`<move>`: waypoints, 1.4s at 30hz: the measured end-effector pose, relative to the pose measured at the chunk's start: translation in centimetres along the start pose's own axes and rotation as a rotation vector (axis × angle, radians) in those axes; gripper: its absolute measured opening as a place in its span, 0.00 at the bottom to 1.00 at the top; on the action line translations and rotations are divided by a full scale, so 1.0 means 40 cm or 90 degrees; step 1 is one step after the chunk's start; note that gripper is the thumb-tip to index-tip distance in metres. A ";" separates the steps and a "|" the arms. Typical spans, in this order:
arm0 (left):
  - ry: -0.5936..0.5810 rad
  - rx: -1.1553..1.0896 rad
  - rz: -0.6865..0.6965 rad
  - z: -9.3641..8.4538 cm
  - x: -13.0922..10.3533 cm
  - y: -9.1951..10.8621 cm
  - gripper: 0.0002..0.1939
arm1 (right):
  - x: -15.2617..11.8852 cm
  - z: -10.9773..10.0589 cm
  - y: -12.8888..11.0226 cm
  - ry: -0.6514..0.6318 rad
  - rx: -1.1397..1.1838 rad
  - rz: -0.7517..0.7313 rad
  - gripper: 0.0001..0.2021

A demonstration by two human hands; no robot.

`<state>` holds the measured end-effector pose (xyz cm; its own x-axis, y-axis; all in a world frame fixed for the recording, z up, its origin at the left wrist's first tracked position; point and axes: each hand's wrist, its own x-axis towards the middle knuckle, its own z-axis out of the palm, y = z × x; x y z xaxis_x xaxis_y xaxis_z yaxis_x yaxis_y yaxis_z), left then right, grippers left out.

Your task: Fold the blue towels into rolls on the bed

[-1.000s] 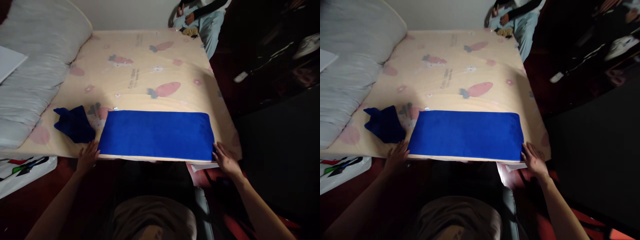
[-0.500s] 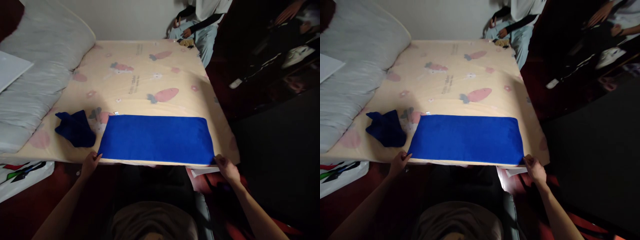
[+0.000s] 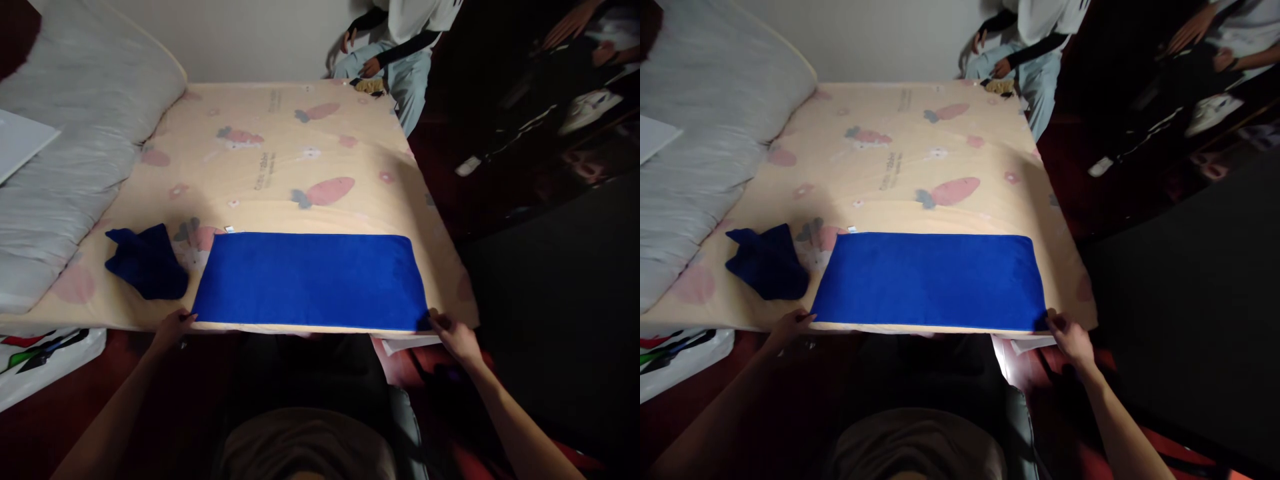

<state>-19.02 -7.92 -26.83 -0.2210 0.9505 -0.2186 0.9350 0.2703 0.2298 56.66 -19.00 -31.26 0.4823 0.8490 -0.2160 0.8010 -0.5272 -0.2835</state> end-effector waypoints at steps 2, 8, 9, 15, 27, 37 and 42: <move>0.031 0.023 0.000 -0.005 -0.006 0.024 0.10 | -0.001 0.000 -0.002 0.019 0.007 0.013 0.26; 0.150 0.061 0.238 -0.004 -0.024 0.239 0.28 | -0.022 0.005 -0.167 0.194 -0.063 -0.157 0.25; 0.150 0.052 0.283 0.010 -0.028 0.297 0.29 | -0.028 0.017 -0.226 0.194 -0.050 -0.234 0.23; 0.068 0.042 0.435 0.203 -0.097 0.653 0.32 | -0.084 0.178 -0.625 0.089 0.041 -0.487 0.29; 0.050 0.098 0.253 0.185 -0.029 0.448 0.31 | -0.028 0.178 -0.451 0.187 0.029 -0.356 0.27; 0.101 0.096 0.255 0.111 0.022 0.362 0.30 | 0.023 0.099 -0.400 0.167 -0.027 -0.370 0.30; 0.047 0.037 0.439 0.210 0.059 0.668 0.31 | 0.024 0.206 -0.749 0.056 0.050 -0.517 0.29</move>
<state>7.79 0.24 -29.18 0.4130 0.9104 0.0246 0.8814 -0.4064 0.2409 30.21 -2.71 -30.66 -0.2091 0.9652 0.1573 0.8870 0.2550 -0.3850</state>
